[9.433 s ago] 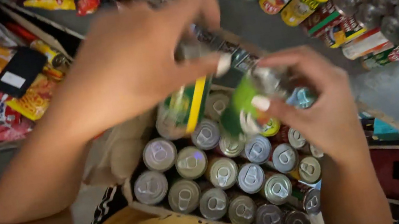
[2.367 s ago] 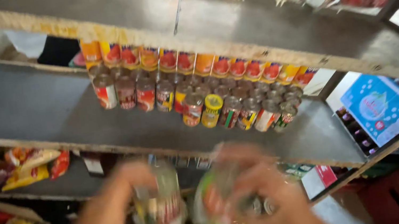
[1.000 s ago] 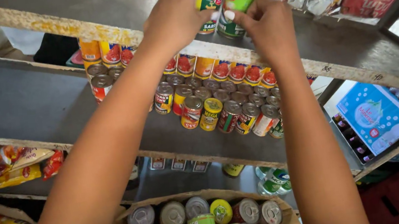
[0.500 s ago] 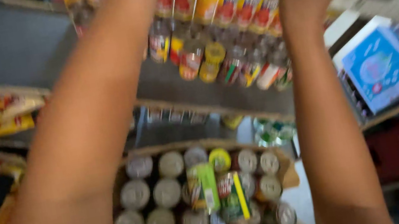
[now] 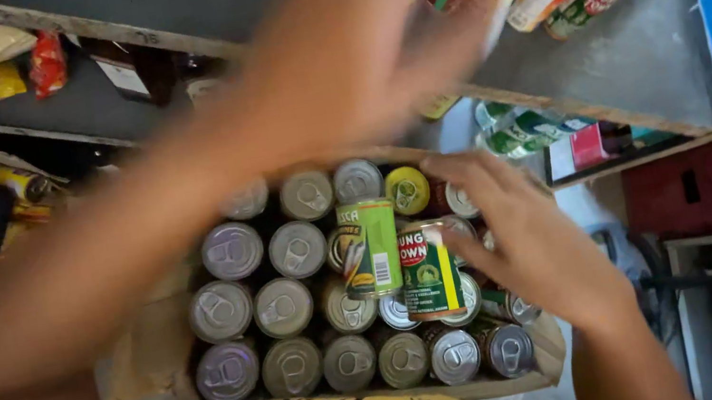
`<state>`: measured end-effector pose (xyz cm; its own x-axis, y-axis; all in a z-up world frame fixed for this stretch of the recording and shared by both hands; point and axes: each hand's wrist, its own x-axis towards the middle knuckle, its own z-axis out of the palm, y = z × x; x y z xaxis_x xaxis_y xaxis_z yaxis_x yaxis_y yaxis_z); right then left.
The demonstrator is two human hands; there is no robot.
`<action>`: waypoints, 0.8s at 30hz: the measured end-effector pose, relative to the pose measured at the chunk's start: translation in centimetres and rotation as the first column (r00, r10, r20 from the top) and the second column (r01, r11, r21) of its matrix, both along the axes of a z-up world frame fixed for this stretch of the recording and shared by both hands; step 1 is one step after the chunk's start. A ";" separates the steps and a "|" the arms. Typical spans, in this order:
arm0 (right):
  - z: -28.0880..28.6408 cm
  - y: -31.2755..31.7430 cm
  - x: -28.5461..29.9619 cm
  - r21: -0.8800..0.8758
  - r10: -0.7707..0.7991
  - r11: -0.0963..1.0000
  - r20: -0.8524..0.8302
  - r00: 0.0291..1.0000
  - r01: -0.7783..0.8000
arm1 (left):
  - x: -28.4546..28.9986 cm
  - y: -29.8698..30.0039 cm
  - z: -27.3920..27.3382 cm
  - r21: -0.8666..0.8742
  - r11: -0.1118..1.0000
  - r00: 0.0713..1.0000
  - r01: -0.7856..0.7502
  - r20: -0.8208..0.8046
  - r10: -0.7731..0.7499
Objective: Take canned food products from a cardboard box and arrange them on store shelves.
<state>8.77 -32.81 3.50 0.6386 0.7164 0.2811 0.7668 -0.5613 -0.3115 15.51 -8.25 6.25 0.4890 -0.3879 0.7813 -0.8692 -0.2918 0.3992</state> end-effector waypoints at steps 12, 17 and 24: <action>-6.7 -2.5 -3.6 -0.060 -0.291 0.921 -0.761 0.580 0.385 | -9.3 0.1 -9.6 0.641 0.765 0.697 0.065 -0.578 0.425; -7.0 -2.1 -4.5 -0.076 -0.345 0.932 -0.482 0.805 0.354 | -10.4 -1.0 -8.4 0.515 0.836 0.560 0.187 -0.755 0.340; -6.8 -3.1 -4.6 0.149 -0.272 0.872 -0.645 0.714 0.466 | -11.5 -1.2 -8.4 0.301 0.940 0.719 0.162 -0.689 0.097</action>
<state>4.21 -35.96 -3.35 0.9367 0.3371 -0.0947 0.1236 -0.5712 -0.8115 4.03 -9.46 -2.18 0.8172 -0.5730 0.0618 -0.4016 -0.4894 0.7741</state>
